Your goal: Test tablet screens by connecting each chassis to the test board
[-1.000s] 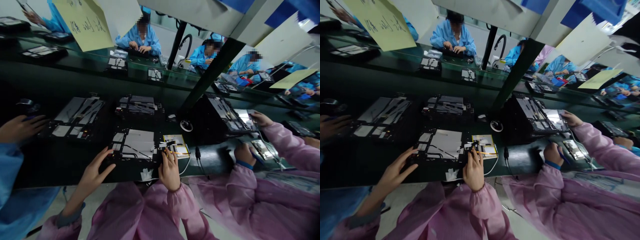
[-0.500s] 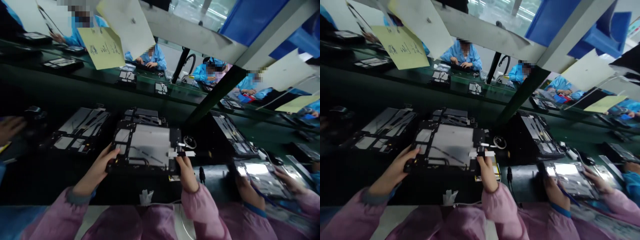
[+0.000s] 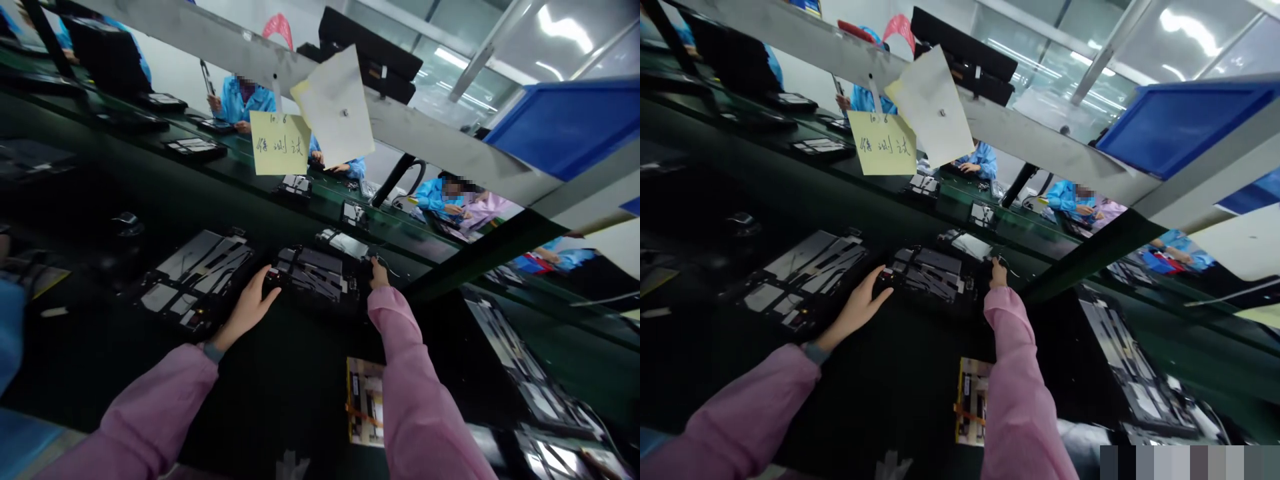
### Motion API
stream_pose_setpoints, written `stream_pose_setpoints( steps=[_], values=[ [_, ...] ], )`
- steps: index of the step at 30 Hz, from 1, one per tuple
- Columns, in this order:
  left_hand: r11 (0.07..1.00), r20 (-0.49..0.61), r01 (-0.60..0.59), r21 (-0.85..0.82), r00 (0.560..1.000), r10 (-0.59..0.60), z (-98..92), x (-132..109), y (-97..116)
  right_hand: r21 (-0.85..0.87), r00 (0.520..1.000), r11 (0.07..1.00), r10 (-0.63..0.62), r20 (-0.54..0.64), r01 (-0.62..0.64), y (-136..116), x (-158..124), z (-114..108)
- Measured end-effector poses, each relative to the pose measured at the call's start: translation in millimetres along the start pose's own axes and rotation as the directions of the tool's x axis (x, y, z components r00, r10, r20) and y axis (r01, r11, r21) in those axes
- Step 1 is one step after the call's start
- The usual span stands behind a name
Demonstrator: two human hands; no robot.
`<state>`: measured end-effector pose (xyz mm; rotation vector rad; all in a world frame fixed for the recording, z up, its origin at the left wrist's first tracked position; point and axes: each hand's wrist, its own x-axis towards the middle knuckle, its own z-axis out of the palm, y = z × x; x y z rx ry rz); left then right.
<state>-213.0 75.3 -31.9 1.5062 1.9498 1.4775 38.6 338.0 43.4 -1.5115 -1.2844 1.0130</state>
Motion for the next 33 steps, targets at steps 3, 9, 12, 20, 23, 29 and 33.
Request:
stream_pose_setpoints(
  steps=[3,9,12,20,23,29,33],
  values=[
    [0.997,0.022,0.027,-0.075,0.999,-0.025,1.4,5.9,-1.8,-0.156,0.998,0.986,0.065,0.022,-0.061,3.3,11.2,-0.6],
    [0.972,0.023,0.125,-0.196,0.992,-0.123,1.1,6.6,-4.5,-0.31,0.991,0.951,0.056,0.118,-0.017,12.1,-23.2,-24.8],
    [0.973,-0.013,0.115,-0.201,0.993,-0.12,-1.0,7.0,-2.4,-0.298,0.98,0.953,0.012,0.199,0.049,25.3,-71.3,-32.8],
    [0.975,-0.155,0.007,-0.224,0.987,-0.043,-40.7,-16.2,50.4,-0.084,0.965,0.988,-0.105,0.239,0.128,9.1,-169.2,-48.9],
    [0.969,-0.111,0.022,-0.246,0.993,-0.051,-62.9,-63.6,64.8,-0.009,0.957,0.977,-0.209,0.204,0.215,14.1,-220.0,-75.8],
    [0.944,0.002,0.283,-0.168,0.958,-0.287,-89.9,-176.7,20.1,-0.14,0.956,0.961,-0.208,0.209,0.239,83.6,-321.3,-93.0],
    [0.968,0.036,0.198,0.155,0.978,-0.206,-100.6,-190.1,12.2,-0.324,0.893,0.846,-0.33,0.307,0.424,99.9,-345.9,-70.6]
  ],
)
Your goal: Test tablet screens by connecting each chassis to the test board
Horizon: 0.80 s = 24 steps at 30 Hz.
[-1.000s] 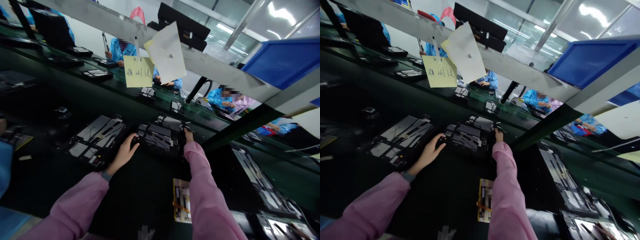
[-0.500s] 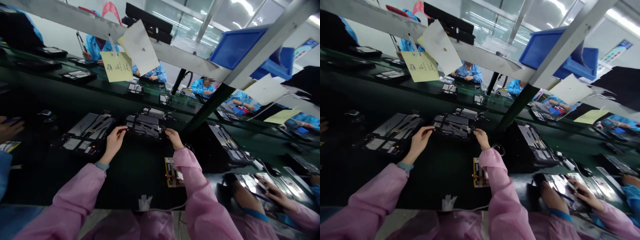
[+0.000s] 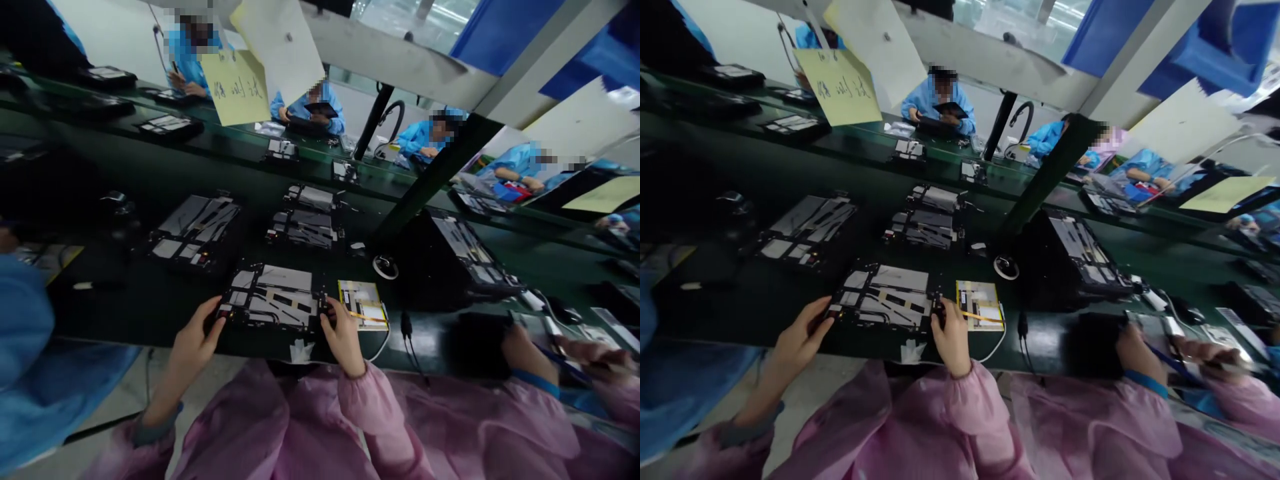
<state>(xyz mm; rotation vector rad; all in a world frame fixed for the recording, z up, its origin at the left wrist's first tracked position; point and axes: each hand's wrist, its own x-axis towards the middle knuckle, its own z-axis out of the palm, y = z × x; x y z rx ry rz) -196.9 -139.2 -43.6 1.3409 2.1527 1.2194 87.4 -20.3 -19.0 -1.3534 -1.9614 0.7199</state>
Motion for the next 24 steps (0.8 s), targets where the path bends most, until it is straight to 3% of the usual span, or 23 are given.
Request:
stream_pose_setpoints(
  steps=[2,3,6,8,10,14,17,18,20,22,24],
  values=[
    [0.971,-0.069,-0.168,0.172,0.981,0.182,2.8,2.9,18.3,-0.158,0.983,0.971,-0.184,0.003,0.182,-10.6,4.9,7.8],
    [0.937,-0.051,-0.261,0.232,0.959,0.28,7.3,3.8,30.2,-0.218,0.961,0.937,-0.274,0.035,0.275,-16.3,9.1,10.5],
    [0.821,0.173,-0.479,0.31,0.878,0.447,30.1,1.2,60.9,-0.314,0.88,0.823,-0.424,0.215,0.473,-29.2,24.5,17.7],
    [0.765,0.269,-0.541,0.351,0.84,0.471,46.0,-3.2,71.0,-0.358,0.847,0.773,-0.429,0.313,0.524,-32.7,35.2,21.8],
    [0.726,0.291,-0.559,0.4,0.829,0.478,56.9,-7.1,74.5,-0.386,0.82,0.733,-0.422,0.387,0.56,-33.7,44.9,24.8],
    [0.702,0.363,-0.619,0.352,0.781,0.507,61.2,-9.3,77.5,-0.403,0.764,0.662,-0.446,0.466,0.632,-36.4,55.7,27.1],
    [0.735,0.415,-0.656,0.17,0.724,0.551,51.8,-8.0,79.0,-0.41,0.797,0.694,-0.428,0.426,0.592,-37.5,52.4,25.4],
    [0.759,0.397,-0.64,0.12,0.732,0.554,45.9,-7.4,77.6,-0.414,0.827,0.724,-0.409,0.387,0.552,-36.6,49.3,24.1],
    [0.827,0.29,-0.558,0.073,0.805,0.517,30.1,-5.8,69.7,-0.408,0.88,0.785,-0.366,0.302,0.467,-32.9,42.1,20.6],
    [0.901,0.122,-0.427,0.08,0.901,0.416,12.2,-3.9,54.3,-0.384,0.905,0.823,-0.345,0.249,0.419,-28.4,35.5,17.7],
    [0.95,-0.02,-0.289,0.116,0.956,0.294,-3.0,-2.4,33.9,-0.37,0.912,0.835,-0.342,0.228,0.406,-25.7,31.5,17.1]
  ],
)
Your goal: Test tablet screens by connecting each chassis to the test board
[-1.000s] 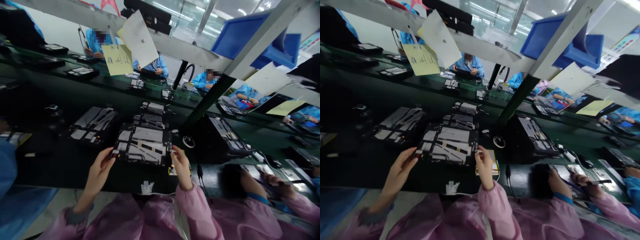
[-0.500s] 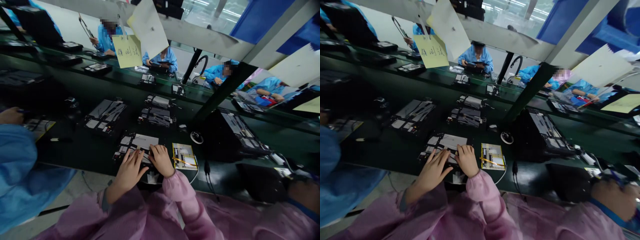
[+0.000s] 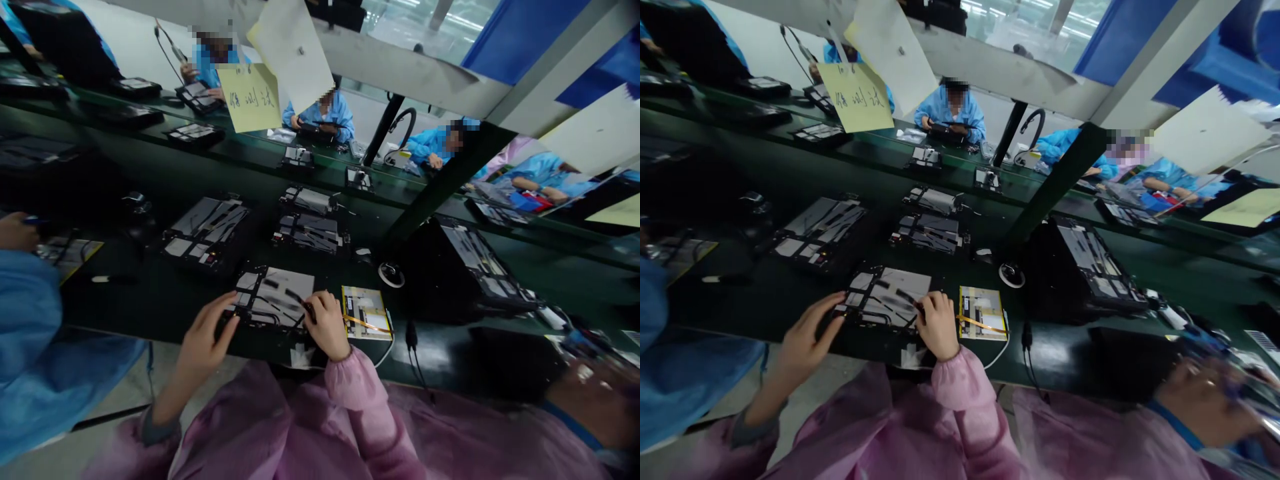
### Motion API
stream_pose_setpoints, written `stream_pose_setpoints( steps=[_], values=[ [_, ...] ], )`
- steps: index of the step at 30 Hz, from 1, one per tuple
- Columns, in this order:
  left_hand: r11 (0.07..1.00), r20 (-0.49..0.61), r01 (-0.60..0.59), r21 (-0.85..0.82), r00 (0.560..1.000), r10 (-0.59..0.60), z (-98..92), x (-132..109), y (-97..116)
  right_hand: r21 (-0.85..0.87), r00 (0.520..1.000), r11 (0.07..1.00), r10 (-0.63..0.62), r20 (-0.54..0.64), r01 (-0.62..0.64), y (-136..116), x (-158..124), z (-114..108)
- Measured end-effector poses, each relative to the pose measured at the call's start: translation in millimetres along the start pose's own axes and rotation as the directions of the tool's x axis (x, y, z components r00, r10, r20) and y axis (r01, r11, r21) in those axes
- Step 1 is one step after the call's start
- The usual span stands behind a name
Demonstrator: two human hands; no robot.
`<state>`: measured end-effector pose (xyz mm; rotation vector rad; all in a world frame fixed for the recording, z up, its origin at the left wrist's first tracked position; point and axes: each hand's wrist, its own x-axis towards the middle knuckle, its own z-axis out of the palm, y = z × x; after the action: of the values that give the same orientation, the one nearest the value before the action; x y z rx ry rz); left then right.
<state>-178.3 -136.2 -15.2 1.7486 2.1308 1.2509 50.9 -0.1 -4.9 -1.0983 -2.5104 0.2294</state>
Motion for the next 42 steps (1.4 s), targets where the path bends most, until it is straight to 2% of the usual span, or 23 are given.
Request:
stream_pose_setpoints(
  steps=[3,6,9,11,14,16,19,22,25,29,33,36,38,40,41,42],
  values=[
    [0.987,-0.065,0.139,0.08,0.989,-0.134,-8.1,-8.1,-28.6,-0.035,0.999,0.999,0.015,-0.03,-0.016,-3.2,1.2,2.6],
    [0.984,0.012,0.164,0.069,0.986,-0.166,-7.2,-12.9,-40.7,-0.079,1.0,0.997,-0.006,-0.014,0.005,-7.6,7.5,3.4],
    [0.986,0.072,0.163,0.029,0.984,-0.165,-6.1,-12.9,-37.3,-0.075,0.999,0.997,0.029,-0.023,-0.03,-7.3,10.2,2.8],
    [0.985,0.068,0.17,0.017,0.983,-0.171,-5.6,-13.9,-31.9,-0.005,0.988,0.994,0.109,-0.111,-0.11,-5.4,7.1,3.8],
    [0.982,0.069,0.188,0.019,0.979,-0.189,-0.3,-21.5,-25.8,0.151,0.931,0.964,0.254,-0.264,-0.22,-4.5,-3.6,8.4],
    [0.98,0.067,0.188,0.061,0.979,-0.192,6.7,-28.5,-24.5,0.228,0.895,0.935,0.332,-0.297,-0.271,-6.0,-11.0,12.6],
    [0.978,0.031,0.166,0.124,0.985,-0.171,16.5,-33.7,-26.6,0.299,0.857,0.896,0.416,-0.306,-0.328,-8.1,-16.9,17.8],
    [0.981,-0.013,0.147,0.128,0.989,-0.147,18.2,-29.8,-28.5,0.364,0.852,0.878,0.427,-0.303,-0.31,-7.3,-17.7,20.0],
    [0.987,-0.052,0.073,0.145,0.996,-0.066,12.4,-24.0,-23.4,0.436,0.844,0.853,0.441,-0.305,-0.288,-5.1,-17.4,18.9],
    [0.984,-0.12,-0.038,0.175,0.991,0.059,-0.1,-19.0,-6.5,0.528,0.809,0.782,0.524,-0.266,-0.332,-2.9,-17.0,11.0],
    [0.985,-0.185,-0.056,0.163,0.979,0.087,-14.3,-3.2,7.4,0.589,0.764,0.69,0.619,-0.178,-0.421,6.1,-17.0,-2.9],
    [0.974,-0.216,-0.209,0.085,0.951,0.223,-25.9,19.7,19.9,0.684,0.752,0.59,0.653,-0.091,-0.429,18.9,-18.3,-17.9],
    [0.933,-0.229,-0.36,0.001,0.908,0.35,-36.2,35.6,35.8,0.801,0.761,0.442,0.648,0.026,-0.403,25.7,-20.2,-31.1],
    [0.883,-0.208,-0.461,-0.089,0.876,0.436,-49.1,47.8,57.3,0.908,0.805,0.252,0.577,0.136,-0.334,28.1,-23.5,-45.0],
    [0.878,-0.189,-0.46,-0.131,0.881,0.433,-56.0,52.3,68.3,0.948,0.831,0.157,0.534,0.154,-0.277,27.5,-25.9,-51.0],
    [0.897,-0.175,-0.409,-0.167,0.908,0.382,-62.4,56.0,78.3,0.975,0.854,0.07,0.498,0.151,-0.213,25.8,-28.8,-55.6]
  ],
)
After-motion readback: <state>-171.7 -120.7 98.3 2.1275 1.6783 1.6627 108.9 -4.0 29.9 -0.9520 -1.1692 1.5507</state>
